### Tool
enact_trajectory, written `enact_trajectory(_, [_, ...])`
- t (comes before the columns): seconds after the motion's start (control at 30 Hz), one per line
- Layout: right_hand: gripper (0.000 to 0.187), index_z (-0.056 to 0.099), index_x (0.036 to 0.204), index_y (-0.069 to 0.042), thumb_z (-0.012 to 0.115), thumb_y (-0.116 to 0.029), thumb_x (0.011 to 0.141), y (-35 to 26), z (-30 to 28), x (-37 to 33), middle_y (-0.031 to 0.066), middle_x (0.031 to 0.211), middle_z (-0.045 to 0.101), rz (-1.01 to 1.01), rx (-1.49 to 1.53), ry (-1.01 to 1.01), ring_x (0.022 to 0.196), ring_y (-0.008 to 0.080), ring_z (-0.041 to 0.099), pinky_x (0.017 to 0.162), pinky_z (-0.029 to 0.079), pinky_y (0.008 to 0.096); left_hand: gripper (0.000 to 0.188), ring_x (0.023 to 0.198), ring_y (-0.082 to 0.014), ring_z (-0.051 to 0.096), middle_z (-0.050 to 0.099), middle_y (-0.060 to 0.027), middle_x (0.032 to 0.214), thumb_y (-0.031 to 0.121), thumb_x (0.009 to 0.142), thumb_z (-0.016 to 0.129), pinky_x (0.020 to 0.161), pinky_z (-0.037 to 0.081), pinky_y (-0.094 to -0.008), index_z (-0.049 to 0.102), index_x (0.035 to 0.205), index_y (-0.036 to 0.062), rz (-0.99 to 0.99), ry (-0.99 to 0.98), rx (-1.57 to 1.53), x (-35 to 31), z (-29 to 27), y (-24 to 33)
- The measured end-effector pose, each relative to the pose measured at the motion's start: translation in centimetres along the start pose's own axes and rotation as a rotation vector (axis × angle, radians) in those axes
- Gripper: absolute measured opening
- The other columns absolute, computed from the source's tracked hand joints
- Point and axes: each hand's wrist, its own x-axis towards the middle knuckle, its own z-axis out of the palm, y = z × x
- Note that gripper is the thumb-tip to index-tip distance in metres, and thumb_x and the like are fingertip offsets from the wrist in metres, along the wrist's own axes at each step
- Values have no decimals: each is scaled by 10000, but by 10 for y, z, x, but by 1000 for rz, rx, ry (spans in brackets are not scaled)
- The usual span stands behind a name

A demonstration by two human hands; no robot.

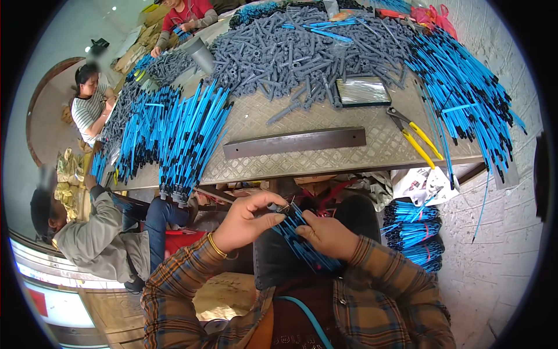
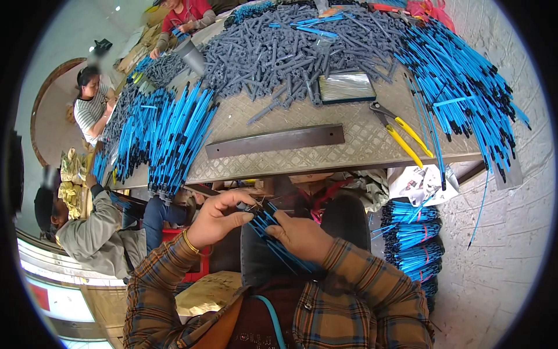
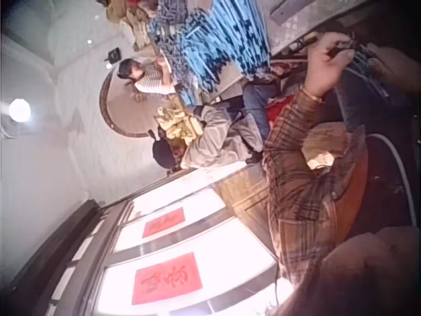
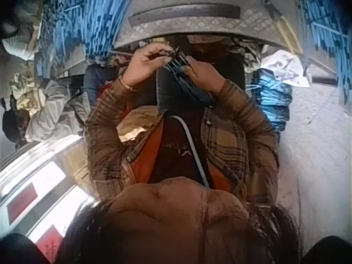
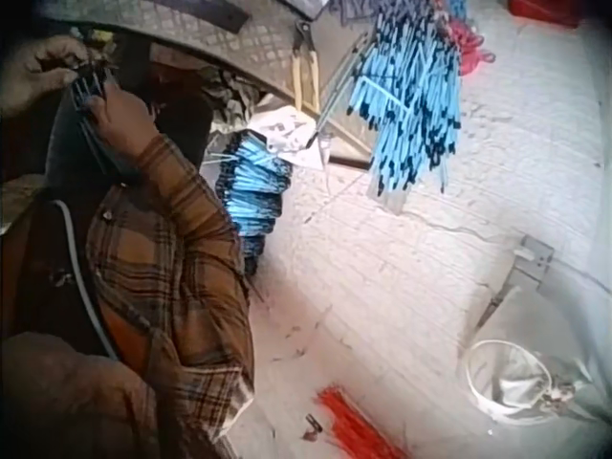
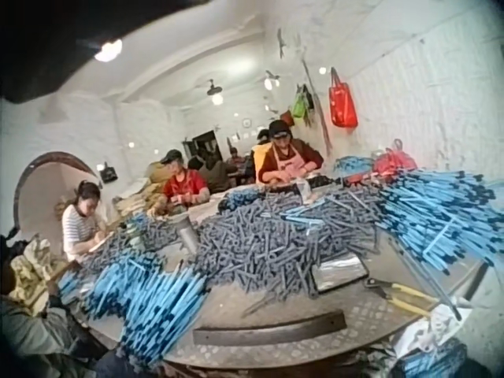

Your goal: The person trims the ends of blue plastic cables with pliers, then bundles the cables together.

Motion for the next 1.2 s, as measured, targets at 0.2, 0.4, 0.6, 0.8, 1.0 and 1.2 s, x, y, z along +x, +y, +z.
enact_trajectory(0.2, [342, 435, 1007, -47, 400, -380, 934, 24, -14, 18, 211, 854, 569, -147, 269, -259, 808, 397, 563, 688, 434, 454, 348, 1016, -118, 527, 567, -59, 1065, -39, 835, 567, 856, 425, -246, 473, 1164, 25, 6, -113, -156, 5, -1, 4])
enact_trajectory(0.4, [363, 445, 976, -39, 402, -396, 935, 0, -9, 1, 211, 811, 557, 2, 37, -171, 769, 377, 558, 673, 434, 428, 431, 1047, -130, 517, 552, -77, 1113, -42, 832, 569, 874, 425, -255, 410, 1226, 31, -92, -68, -213, 3, -4, -3])
enact_trajectory(0.6, [344, 461, 947, -37, 400, -376, 940, 7, -6, 1, 199, 786, 552, 44, -49, -119, 747, 356, 553, 664, 428, 414, 433, 1057, -137, 522, 565, -80, 1104, -40, 829, 573, 885, 425, -260, 406, 1224, 23, -56, -80, -173, 7, -3, -2])
enact_trajectory(0.8, [327, 494, 942, -43, 406, -358, 938, 27, -13, 15, 187, 773, 555, -152, 191, -266, 739, 359, 555, 662, 432, 408, 422, 1083, -145, 506, 549, -107, 1149, -19, 837, 566, 892, 426, -274, 404, 1225, 15, -46, -104, -239, 1, -1, -4])
enact_trajectory(1.0, [296, 500, 955, -56, 411, -338, 944, 19, -10, 10, 139, 726, 536, -139, 128, -224, 662, 291, 542, 637, 443, 359, 329, 1082, -176, 510, 548, -146, 1156, 83, 888, 525, 898, 426, -297, 418, 1190, 5, -34, 110, -550, -14, 36, -29])
enact_trajectory(1.2, [331, 517, 957, -39, 423, -356, 929, 12, -3, 6, 188, 768, 567, -117, 99, -221, 744, 360, 569, 664, 443, 419, 241, 1025, -202, 544, 576, -159, 1096, 125, 918, 470, 905, 420, -327, 419, 1120, 4, 38, 272, -277, -22, 57, -27])
